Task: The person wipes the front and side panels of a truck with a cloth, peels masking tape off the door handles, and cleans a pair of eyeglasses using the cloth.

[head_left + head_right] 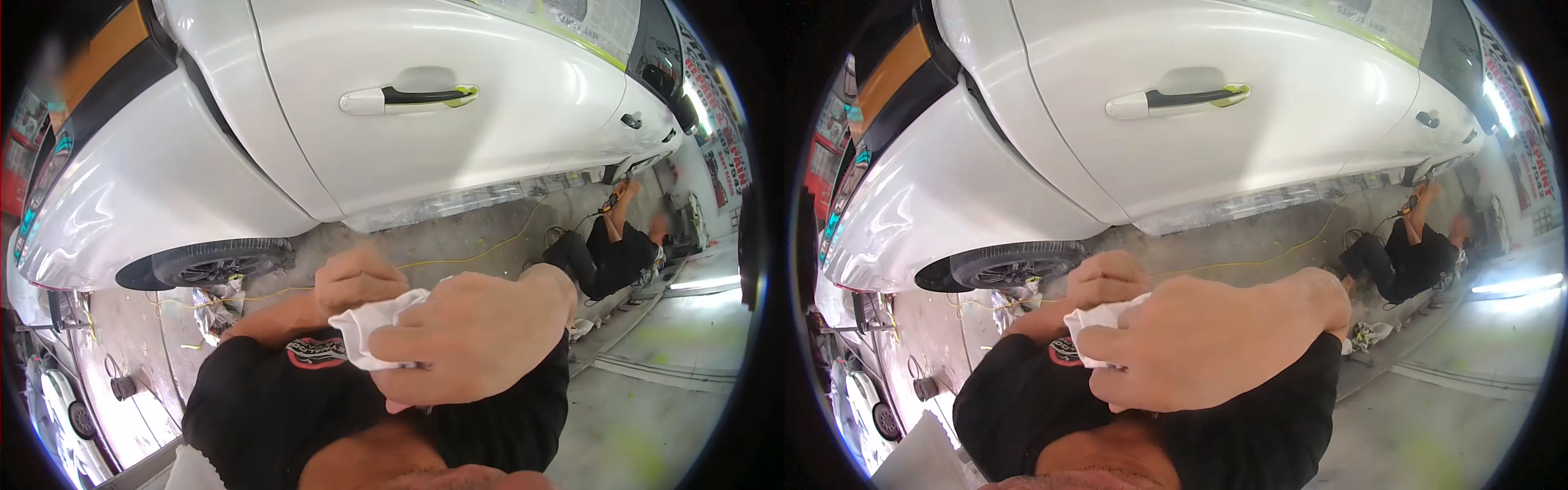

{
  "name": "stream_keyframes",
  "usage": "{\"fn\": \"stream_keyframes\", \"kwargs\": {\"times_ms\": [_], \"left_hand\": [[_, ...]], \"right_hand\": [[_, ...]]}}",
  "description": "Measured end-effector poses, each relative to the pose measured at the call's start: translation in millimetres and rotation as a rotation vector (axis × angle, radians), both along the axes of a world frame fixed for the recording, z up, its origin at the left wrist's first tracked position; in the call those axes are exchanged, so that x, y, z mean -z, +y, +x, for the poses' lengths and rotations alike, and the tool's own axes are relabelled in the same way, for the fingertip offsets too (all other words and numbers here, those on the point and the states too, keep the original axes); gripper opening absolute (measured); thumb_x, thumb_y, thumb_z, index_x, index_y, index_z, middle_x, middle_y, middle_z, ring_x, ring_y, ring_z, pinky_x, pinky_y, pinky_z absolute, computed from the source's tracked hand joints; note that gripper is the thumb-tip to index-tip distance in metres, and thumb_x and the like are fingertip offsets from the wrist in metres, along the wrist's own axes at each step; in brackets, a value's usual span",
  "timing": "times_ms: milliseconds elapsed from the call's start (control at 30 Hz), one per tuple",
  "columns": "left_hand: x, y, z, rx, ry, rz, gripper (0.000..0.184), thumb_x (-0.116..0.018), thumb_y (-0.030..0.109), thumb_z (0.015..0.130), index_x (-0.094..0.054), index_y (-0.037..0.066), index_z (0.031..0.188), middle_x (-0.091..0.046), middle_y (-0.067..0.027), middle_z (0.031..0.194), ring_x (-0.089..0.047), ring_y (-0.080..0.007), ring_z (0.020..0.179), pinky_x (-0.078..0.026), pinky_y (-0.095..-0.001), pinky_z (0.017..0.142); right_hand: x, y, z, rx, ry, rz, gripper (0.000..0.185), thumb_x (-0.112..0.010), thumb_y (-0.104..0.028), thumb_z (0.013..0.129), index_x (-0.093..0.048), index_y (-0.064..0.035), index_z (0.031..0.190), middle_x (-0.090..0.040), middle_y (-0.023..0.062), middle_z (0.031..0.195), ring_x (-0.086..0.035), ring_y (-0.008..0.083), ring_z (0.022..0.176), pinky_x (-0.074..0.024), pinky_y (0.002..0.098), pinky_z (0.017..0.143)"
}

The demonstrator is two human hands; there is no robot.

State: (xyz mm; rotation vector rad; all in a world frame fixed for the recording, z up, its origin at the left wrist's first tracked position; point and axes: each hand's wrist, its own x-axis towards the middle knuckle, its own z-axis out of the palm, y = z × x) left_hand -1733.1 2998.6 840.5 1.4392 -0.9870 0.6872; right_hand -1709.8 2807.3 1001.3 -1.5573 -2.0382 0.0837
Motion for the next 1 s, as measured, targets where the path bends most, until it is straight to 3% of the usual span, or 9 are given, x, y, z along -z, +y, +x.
{"fn": "stream_keyframes", "kwargs": {"times_ms": [167,300,400,433,533,633,733,900,1000], "left_hand": [[29.7,6.8,12.4,0.049,0.046,0.201,0.022,-0.079,0.013,0.085,-0.075,0.001,0.103,-0.072,-0.0133,0.097,-0.071,-0.0281,0.08,-0.056,-0.0366,0.068],[81.4,27.5,27.6,0.235,0.105,0.504,0.031,-0.081,0.014,0.085,-0.073,0.002,0.113,-0.071,-0.0147,0.113,-0.07,-0.0318,0.099,-0.056,-0.0433,0.087],[102.0,31.5,23.8,0.065,0.396,0.807,0.034,-0.079,0.017,0.089,-0.072,0.004,0.119,-0.069,-0.0147,0.121,-0.065,-0.0336,0.112,-0.051,-0.0454,0.098],[98.5,31.5,25.1,0.037,0.475,0.595,0.041,-0.072,0.027,0.097,-0.065,0.007,0.132,-0.066,-0.0137,0.127,-0.063,-0.0312,0.116,-0.05,-0.0431,0.099],[51.6,6.3,39.4,0.58,1.333,-0.635,0.045,-0.061,0.035,0.105,-0.056,0.009,0.142,-0.065,-0.0102,0.128,-0.062,-0.0247,0.118,-0.05,-0.0405,0.1],[70.7,-9.9,56.5,0.68,1.33,-0.754,0.047,-0.049,0.043,0.109,-0.051,0.008,0.14,-0.063,-0.0057,0.121,-0.062,-0.0189,0.111,-0.051,-0.0361,0.097],[49.7,-27.8,51.9,0.093,1.26,-0.764,0.04,-0.051,0.039,0.109,-0.055,0.008,0.134,-0.063,-0.0046,0.116,-0.062,-0.0151,0.105,-0.053,-0.0337,0.092],[-14.5,44.0,64.8,-0.012,1.075,-0.699,0.036,-0.066,0.03,0.103,-0.059,0.006,0.129,-0.069,-0.0029,0.107,-0.067,-0.0116,0.088,-0.057,-0.0293,0.077],[-97.3,140.6,99.2,-0.78,0.543,-0.007,0.065,-0.089,0.036,0.083,-0.059,0.005,0.131,-0.071,-0.0077,0.112,-0.067,-0.0189,0.107,-0.056,-0.0379,0.094]], "right_hand": [[38.4,-4.5,-14.8,-0.026,0.026,-0.093,0.026,-0.073,-0.032,0.09,-0.063,-0.0081,0.093,-0.055,0.0066,0.086,-0.061,0.0205,0.059,-0.0471,0.0358,0.045],[83.0,-18.5,-0.4,0.215,0.274,-0.014,0.028,-0.076,-0.034,0.092,-0.069,-0.013,0.108,-0.06,0.0079,0.093,-0.064,0.0283,0.066,-0.0525,0.0376,0.057],[126.8,-28.7,9.5,0.628,0.477,0.18,0.035,-0.067,-0.037,0.098,-0.067,-0.0113,0.123,-0.061,0.0098,0.098,-0.063,0.0297,0.076,-0.0547,0.04,0.068],[140.0,-21.5,13.8,0.756,0.518,0.294,0.039,-0.066,-0.037,0.099,-0.065,-0.0094,0.126,-0.062,0.0112,0.1,-0.062,0.0306,0.079,-0.0536,0.0401,0.07],[181.0,14.7,22.7,1.051,0.534,0.511,0.046,-0.063,-0.035,0.101,-0.06,-0.0039,0.134,-0.063,0.0147,0.105,-0.061,0.0332,0.09,-0.0504,0.0409,0.078],[215.9,44.5,41.1,1.073,0.324,0.452,0.048,-0.047,-0.035,0.107,-0.058,0.0,0.138,-0.063,0.019,0.116,-0.058,0.0368,0.112,-0.0442,0.0432,0.1],[220.7,58.8,49.9,1.019,0.224,0.632,0.054,-0.039,-0.042,0.109,-0.06,0.0,0.137,-0.061,0.0211,0.12,-0.058,0.0378,0.115,-0.042,0.0454,0.105],[186.8,46.2,65.9,1.026,0.3,0.749,0.052,-0.042,-0.039,0.109,-0.062,0.0003,0.136,-0.06,0.0231,0.121,-0.058,0.0384,0.115,-0.0436,0.0476,0.104],[166.9,46.0,66.1,1.188,0.459,0.569,0.04,-0.046,-0.028,0.11,-0.067,0.0005,0.128,-0.063,0.0179,0.121,-0.059,0.0321,0.118,-0.0441,0.0412,0.105]]}}
